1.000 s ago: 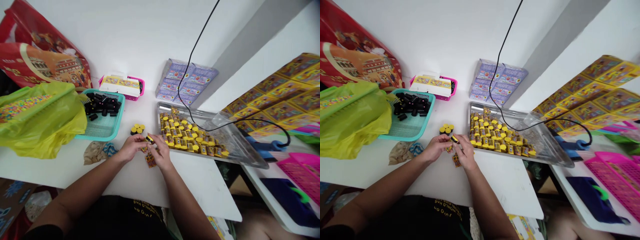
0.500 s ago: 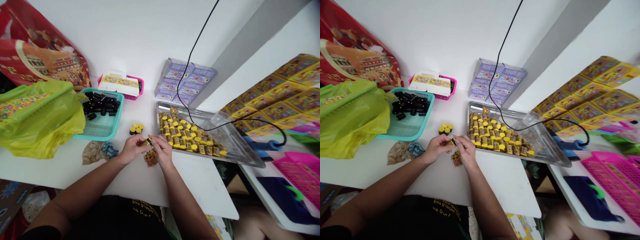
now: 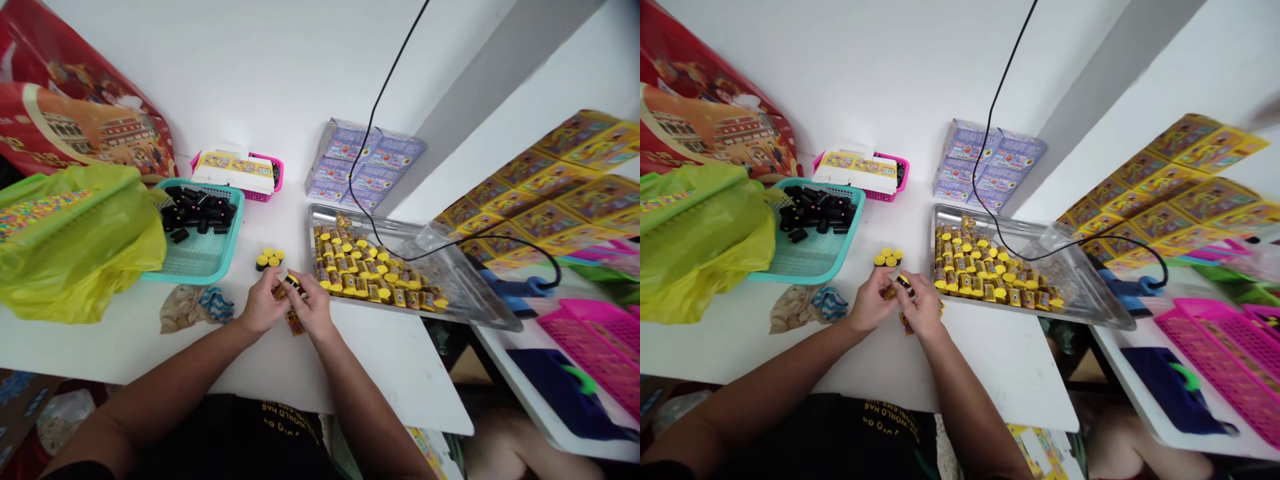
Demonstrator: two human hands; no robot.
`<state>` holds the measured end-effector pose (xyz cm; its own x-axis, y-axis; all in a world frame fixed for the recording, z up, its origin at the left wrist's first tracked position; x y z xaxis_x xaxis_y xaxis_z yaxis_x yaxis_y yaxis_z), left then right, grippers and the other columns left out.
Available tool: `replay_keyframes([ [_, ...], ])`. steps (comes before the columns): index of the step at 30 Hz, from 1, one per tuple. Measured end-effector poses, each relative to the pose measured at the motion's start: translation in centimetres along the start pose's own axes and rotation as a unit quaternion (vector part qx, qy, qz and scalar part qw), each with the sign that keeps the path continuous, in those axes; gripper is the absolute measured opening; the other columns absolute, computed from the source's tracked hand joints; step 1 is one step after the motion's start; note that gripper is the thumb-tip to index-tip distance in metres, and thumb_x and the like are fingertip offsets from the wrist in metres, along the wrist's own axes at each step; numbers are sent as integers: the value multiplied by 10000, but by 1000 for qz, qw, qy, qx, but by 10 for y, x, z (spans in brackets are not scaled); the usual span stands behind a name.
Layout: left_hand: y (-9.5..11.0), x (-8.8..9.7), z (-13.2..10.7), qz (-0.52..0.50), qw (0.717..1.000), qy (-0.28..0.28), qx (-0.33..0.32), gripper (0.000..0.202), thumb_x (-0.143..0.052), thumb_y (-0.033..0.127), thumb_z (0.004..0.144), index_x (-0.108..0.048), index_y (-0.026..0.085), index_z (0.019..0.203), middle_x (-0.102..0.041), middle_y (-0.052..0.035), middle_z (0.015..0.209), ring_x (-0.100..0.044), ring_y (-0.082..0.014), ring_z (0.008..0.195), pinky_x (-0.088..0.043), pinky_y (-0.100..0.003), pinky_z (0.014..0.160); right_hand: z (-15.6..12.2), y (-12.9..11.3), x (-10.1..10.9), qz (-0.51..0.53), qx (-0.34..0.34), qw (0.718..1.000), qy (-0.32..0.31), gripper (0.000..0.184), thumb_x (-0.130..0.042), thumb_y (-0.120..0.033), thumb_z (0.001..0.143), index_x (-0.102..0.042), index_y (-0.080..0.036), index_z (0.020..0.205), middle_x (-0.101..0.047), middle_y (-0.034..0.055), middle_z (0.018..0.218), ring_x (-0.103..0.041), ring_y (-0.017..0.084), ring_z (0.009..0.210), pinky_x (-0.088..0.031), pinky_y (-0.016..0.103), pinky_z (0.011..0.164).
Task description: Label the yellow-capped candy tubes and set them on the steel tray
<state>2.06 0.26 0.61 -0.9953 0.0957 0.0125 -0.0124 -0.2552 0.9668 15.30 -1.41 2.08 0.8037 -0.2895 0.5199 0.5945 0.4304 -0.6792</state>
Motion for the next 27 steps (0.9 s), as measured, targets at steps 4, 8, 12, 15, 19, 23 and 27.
replay_keyframes([
  [4,-1,0,4,-30,999,-43,12,422,-708,161,641,-661,213,1057,-634,-20,814,-553,-136,694,-441,-257,671,0,2,5,-62,33,995,-64,296,-496,-321,906,-603,-189,1149,-622,75,877,-593,206,795,-494,337,718],
  [8,-3,2,12,-119,982,-93,110,417,-739,213,620,-673,184,1031,-581,19,683,-529,-111,576,-444,-250,570,2,-2,13,-107,48,987,-106,374,-512,-358,889,-547,-158,1204,-603,102,918,-586,243,862,-494,379,769],
  [12,-2,6,14,-190,954,-98,209,434,-770,278,624,-638,187,1027,-541,45,645,-571,-122,548,-443,-251,534,0,-6,10,-150,46,981,-112,560,-656,-382,776,-500,-138,1256,-581,132,1007,-588,277,913,-501,412,800],
  [15,2,5,12,-218,940,-100,243,421,-790,280,610,-618,189,984,-569,28,696,-586,-125,598,-436,-235,530,-2,-5,7,-171,42,981,-84,522,-680,-327,737,-532,-148,1204,-578,119,977,-591,279,898,-504,414,787],
  [19,4,1,8,-238,932,-105,252,395,-801,296,611,-583,194,923,-598,14,754,-582,-121,657,-433,-224,557,-3,-3,7,-146,51,986,-55,412,-668,-270,709,-578,-164,1096,-587,80,889,-598,240,812,-504,364,726],
  [23,4,0,6,-236,940,-104,222,339,-790,279,629,-586,177,879,-611,1,800,-593,-130,742,-450,-253,661,-2,-1,9,-121,76,989,-29,357,-622,-204,689,-583,-190,1044,-601,60,852,-597,214,777,-499,334,706],
  [27,6,1,7,-232,946,-112,195,250,-760,222,647,-577,163,806,-590,10,761,-563,-117,728,-422,-251,690,-3,-2,8,-82,90,992,-18,359,-605,-178,656,-580,-213,1012,-619,41,829,-597,192,730,-498,312,670],
])
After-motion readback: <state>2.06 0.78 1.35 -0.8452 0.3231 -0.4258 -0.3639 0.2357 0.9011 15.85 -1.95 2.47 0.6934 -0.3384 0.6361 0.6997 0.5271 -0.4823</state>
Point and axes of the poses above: each hand's wrist, its own z-axis towards the middle knuckle, its own x-axis out of the back of the hand, y = z × x, the point moved 2 cm from there along z, towards the middle knuckle
